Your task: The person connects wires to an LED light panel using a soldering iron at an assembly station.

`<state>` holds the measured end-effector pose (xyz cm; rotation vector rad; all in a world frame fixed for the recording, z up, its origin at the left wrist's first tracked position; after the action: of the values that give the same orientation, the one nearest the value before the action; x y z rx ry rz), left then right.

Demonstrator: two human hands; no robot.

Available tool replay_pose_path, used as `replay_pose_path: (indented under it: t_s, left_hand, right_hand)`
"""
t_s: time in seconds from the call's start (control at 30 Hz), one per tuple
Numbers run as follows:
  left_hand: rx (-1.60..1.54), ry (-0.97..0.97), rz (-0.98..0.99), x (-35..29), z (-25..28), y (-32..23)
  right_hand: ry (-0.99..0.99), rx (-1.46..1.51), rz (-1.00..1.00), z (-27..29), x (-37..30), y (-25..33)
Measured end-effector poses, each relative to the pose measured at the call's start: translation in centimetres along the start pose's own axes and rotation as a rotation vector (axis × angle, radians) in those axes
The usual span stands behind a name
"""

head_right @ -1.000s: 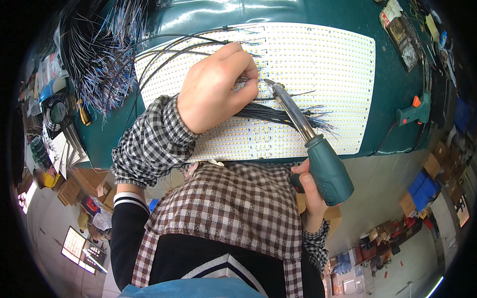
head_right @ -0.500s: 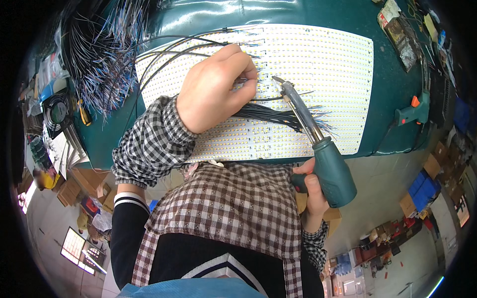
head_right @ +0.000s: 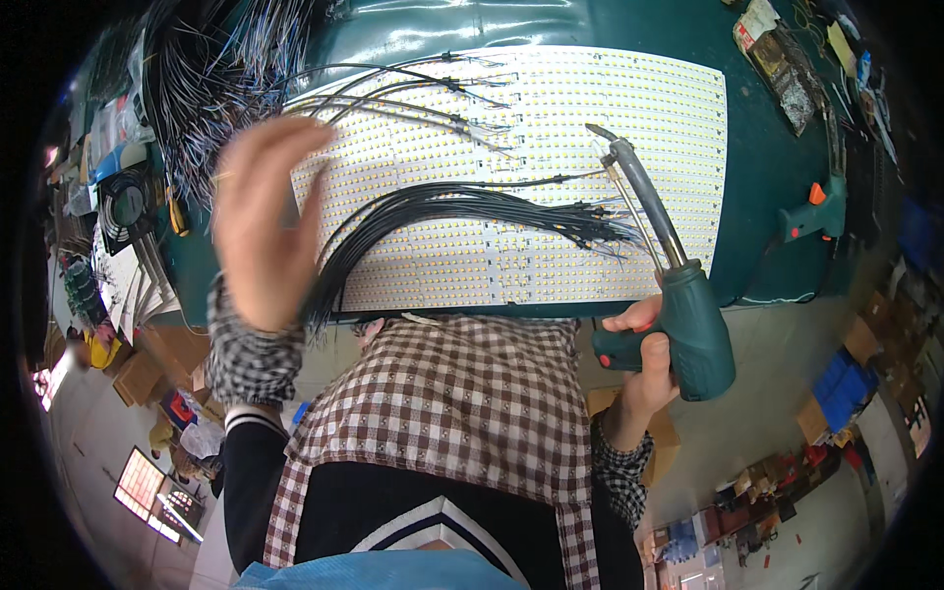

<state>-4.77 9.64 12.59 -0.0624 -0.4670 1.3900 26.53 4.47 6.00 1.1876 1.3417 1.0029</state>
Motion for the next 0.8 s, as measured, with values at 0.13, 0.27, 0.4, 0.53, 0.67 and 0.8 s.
replay_pose_path:
  t_s: [0.13, 0.27, 0.4, 0.53, 0.67, 0.8]
  left_hand:
    - [-0.363, 0.277, -0.049, 1.1, -7.7, -2.5]
    - [-0.358, 0.390, -0.035, -0.4, -7.9, -3.5]
    - [-0.393, 0.358, -0.025, 0.2, -8.1, -4.1]
    - [-0.407, 0.269, -0.076, 1.4, -10.3, -5.3]
    - [-0.329, 0.235, -0.041, 0.5, -7.4, -4.0]
    - [-0.257, 0.230, -0.008, -0.1, -6.5, -2.4]
  right_hand:
    - [-0.012, -0.002, 0.042, -0.1, -0.7, 0.3]
    - [-0.078, 0.040, 0.063, 0.3, -1.0, 0.5]
    - [-0.181, 0.142, 0.057, 0.4, -0.7, 0.2]
    - [-0.091, 0.092, 0.067, 0.1, -0.3, 0.5]
    - [-0.048, 0.041, 0.101, 0.1, -0.5, 0.9]
    - [-0.159, 0.122, 0.066, 0.1, -0.1, 0.3]
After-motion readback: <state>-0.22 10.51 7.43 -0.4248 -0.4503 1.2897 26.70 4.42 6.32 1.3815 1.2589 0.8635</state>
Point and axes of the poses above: each hand's wrist, its own x-axis towards the middle knuckle, its own z-axis out of the back of the hand, y = z × x, the point moved 2 cm from there along x, towards the middle knuckle, and after that the axes turned 4 degrees about -y, right-handed, at the moved point
